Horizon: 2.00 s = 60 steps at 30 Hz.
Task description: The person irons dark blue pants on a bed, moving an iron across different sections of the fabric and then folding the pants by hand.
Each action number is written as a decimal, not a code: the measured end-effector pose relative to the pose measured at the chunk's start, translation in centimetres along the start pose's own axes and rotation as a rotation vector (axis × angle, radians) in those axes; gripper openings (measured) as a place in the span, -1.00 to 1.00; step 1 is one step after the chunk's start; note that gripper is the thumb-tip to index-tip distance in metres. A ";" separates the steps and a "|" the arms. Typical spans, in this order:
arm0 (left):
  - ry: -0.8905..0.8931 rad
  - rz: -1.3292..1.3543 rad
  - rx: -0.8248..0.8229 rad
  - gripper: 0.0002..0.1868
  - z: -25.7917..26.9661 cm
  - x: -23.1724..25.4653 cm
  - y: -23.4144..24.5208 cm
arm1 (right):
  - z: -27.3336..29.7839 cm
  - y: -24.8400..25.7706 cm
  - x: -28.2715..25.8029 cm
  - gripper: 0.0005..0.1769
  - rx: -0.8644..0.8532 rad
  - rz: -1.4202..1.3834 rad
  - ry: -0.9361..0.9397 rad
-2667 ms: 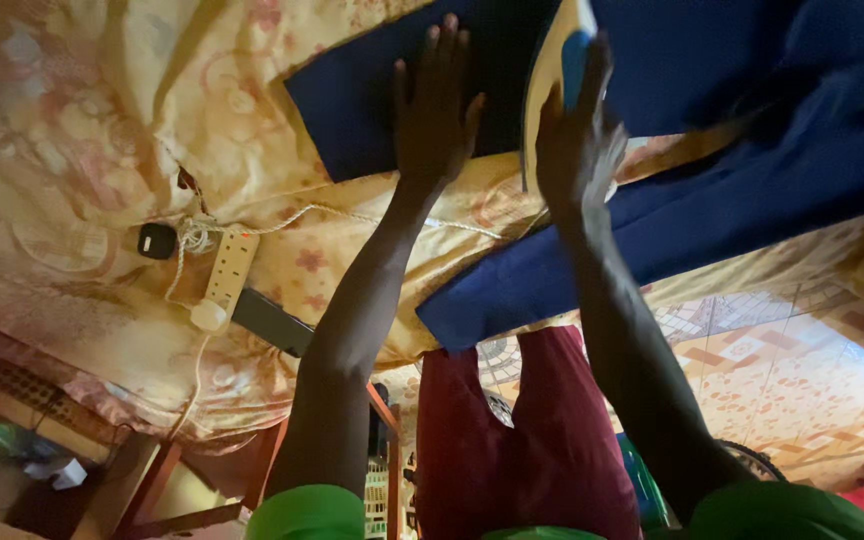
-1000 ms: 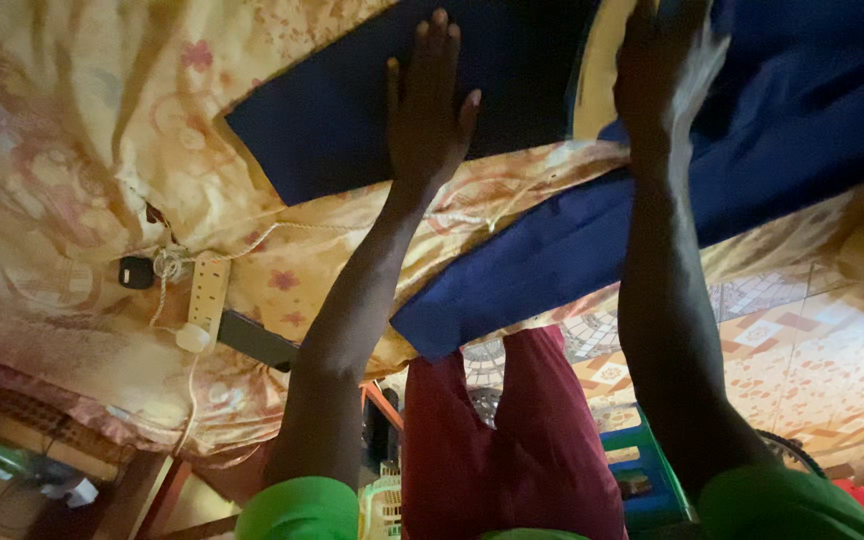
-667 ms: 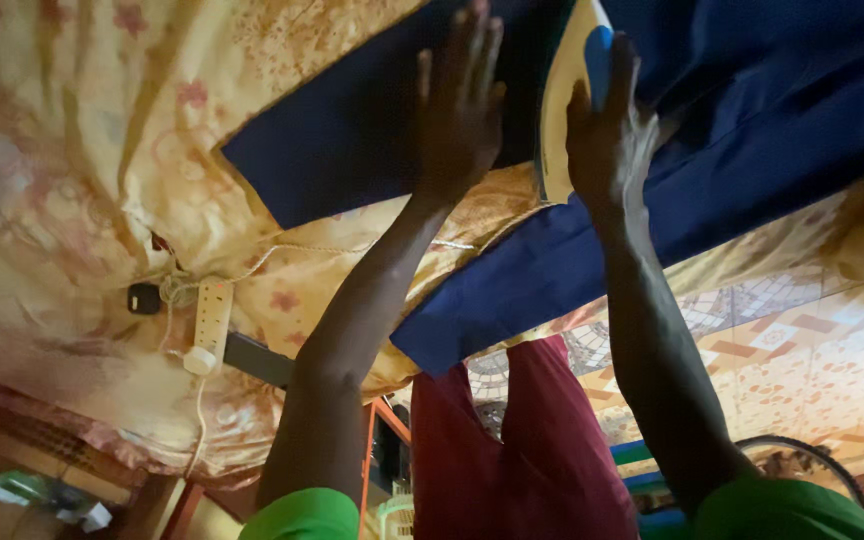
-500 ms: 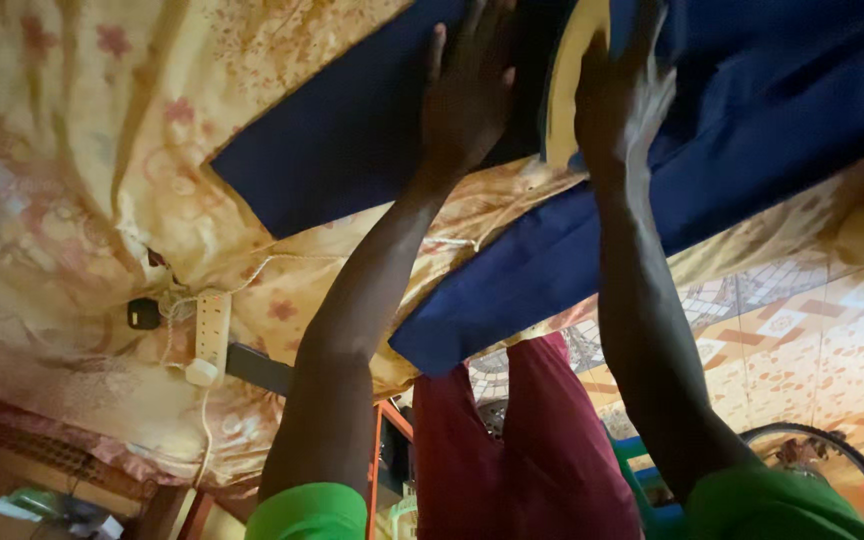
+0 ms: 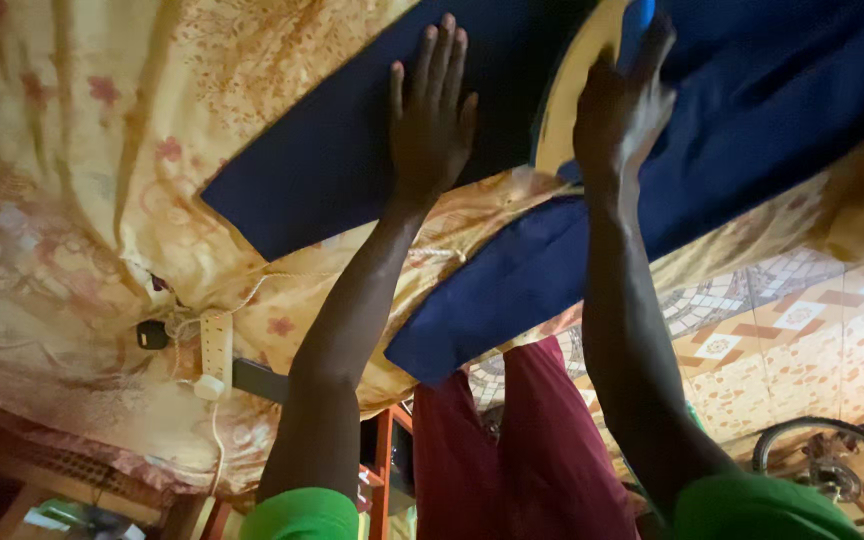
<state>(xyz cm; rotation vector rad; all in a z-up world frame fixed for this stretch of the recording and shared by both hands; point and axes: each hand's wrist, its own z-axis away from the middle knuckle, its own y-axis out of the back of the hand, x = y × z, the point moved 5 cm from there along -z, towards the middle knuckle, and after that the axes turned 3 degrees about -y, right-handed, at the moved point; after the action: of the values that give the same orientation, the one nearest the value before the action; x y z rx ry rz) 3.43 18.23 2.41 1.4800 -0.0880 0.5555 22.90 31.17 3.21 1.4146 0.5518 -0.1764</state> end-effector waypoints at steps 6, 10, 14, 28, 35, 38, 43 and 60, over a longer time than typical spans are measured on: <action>0.037 -0.037 0.032 -0.38 0.0 1.3 0.5 | 1.0 1.1 -3.0 -0.36 0.002 0.073 0.093; -0.023 0.099 0.036 -0.36 -0.3 2.5 -0.4 | 1.2 1.4 -2.8 -0.34 -0.077 0.057 0.051; -0.062 0.096 -0.067 -0.33 -0.1 2.8 -1.3 | -2.6 0.5 0.3 -0.36 0.015 -0.001 -0.012; -0.217 -0.071 -0.013 -0.33 -3.0 3.0 -0.8 | -2.5 1.1 -0.1 -0.37 0.094 0.018 -0.125; -0.303 -0.067 -0.155 -0.23 -9.4 4.0 -1.7 | -0.8 1.4 -1.9 -0.32 0.048 0.064 -0.114; -0.373 -0.114 0.047 -0.23 -9.5 4.7 -1.2 | -1.5 2.1 -1.1 -0.27 0.037 0.015 -0.104; -0.260 0.028 -0.010 -0.24 -9.2 3.6 -1.9 | -3.9 1.3 -1.7 -0.33 0.029 -0.035 -0.132; -0.066 0.621 0.060 -0.68 -21.1 -3.6 -6.8 | -5.2 -1.0 -4.2 -0.29 0.081 -0.106 0.037</action>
<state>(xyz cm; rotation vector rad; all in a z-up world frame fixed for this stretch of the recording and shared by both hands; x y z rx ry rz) -2.82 37.33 -7.53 1.5232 -0.6009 1.0126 17.56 35.13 4.00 1.4702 0.6572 -0.2607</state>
